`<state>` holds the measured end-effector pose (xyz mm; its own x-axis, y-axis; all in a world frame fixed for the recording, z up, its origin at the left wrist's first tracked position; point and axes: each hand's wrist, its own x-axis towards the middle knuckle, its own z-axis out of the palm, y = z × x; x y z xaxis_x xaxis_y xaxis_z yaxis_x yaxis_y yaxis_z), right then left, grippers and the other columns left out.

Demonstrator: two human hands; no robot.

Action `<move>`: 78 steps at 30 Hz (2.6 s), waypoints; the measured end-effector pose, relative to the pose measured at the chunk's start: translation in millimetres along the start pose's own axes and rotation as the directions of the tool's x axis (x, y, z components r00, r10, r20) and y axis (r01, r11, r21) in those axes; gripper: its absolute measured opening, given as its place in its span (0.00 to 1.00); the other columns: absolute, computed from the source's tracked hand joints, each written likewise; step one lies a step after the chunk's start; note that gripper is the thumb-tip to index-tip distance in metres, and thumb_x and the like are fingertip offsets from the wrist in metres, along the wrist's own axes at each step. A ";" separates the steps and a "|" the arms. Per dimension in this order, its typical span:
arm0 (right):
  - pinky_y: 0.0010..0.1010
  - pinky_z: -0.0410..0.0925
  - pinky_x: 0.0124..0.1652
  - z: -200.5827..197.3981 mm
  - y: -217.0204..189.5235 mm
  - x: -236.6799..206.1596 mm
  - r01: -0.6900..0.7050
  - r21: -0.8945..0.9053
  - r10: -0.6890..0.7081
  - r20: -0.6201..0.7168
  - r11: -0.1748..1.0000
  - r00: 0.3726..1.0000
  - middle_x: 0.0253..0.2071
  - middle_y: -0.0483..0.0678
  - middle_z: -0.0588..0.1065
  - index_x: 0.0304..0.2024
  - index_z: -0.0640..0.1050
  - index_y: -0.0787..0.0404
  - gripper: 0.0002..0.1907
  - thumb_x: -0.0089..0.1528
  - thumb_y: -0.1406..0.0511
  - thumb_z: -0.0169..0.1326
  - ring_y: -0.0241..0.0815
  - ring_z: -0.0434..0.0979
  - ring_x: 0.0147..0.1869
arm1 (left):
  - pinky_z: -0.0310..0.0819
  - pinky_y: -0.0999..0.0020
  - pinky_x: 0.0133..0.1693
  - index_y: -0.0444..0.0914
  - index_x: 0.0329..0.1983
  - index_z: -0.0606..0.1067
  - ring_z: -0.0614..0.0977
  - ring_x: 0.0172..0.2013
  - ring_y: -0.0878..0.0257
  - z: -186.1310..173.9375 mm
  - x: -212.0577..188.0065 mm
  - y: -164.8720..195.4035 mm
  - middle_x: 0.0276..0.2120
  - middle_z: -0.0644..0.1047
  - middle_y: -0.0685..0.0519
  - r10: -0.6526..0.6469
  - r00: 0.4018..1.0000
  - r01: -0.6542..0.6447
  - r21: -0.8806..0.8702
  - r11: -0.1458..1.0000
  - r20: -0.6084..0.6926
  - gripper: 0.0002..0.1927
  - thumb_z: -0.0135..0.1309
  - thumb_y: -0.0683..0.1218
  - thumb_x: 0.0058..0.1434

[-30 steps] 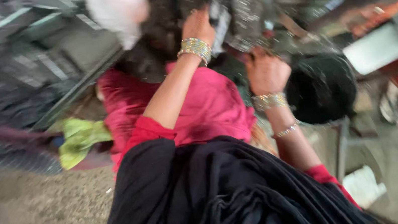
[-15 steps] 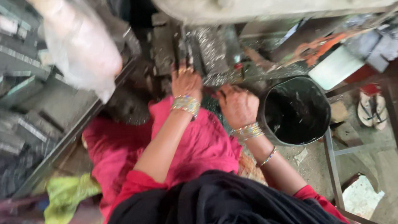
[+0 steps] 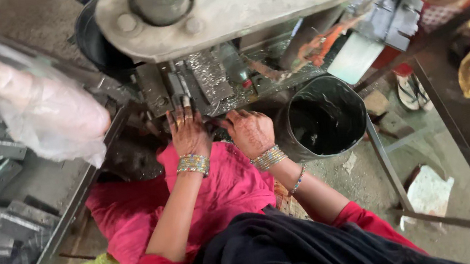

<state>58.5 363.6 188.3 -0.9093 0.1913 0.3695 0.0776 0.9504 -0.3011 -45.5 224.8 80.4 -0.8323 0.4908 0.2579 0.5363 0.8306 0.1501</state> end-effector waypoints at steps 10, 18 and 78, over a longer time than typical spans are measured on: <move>0.39 0.73 0.47 4.0 10.8 -10.2 -0.001 -0.183 0.032 0.167 0.983 0.985 0.40 0.43 0.79 0.42 0.80 0.49 0.11 0.68 0.54 0.50 0.44 0.81 0.47 | 0.48 0.43 0.76 0.39 0.57 0.76 0.71 0.67 0.43 36.0 6.0 -1.0 0.61 0.76 0.41 0.186 0.977 -0.201 0.159 0.967 0.106 0.16 0.41 0.48 0.73; 0.40 0.72 0.33 -9.0 7.3 -8.3 0.063 -0.249 -0.028 0.140 0.967 0.990 0.32 0.43 0.78 0.36 0.79 0.51 0.06 0.61 0.60 0.53 0.43 0.81 0.36 | 0.67 0.47 0.63 0.45 0.51 0.79 0.78 0.59 0.48 14.0 1.3 -1.7 0.54 0.80 0.44 0.248 0.934 -0.152 0.344 0.927 -0.256 0.19 0.49 0.52 0.58; 0.41 0.73 0.29 31.9 15.9 -25.8 -0.023 -0.111 0.052 0.269 0.994 0.962 0.29 0.48 0.81 0.41 0.77 0.62 0.10 0.63 0.63 0.48 0.48 0.84 0.33 | 0.54 0.49 0.77 0.42 0.65 0.76 0.75 0.64 0.46 36.5 -48.9 -4.7 0.70 0.66 0.34 0.299 0.951 -0.247 0.387 0.888 -0.078 0.18 0.49 0.50 0.75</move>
<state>70.2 366.0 145.9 -0.9804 0.1678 0.1030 0.1434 0.9671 -0.2101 -12.5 206.5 32.3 -0.6202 0.6945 0.3649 0.6279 0.7182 -0.2999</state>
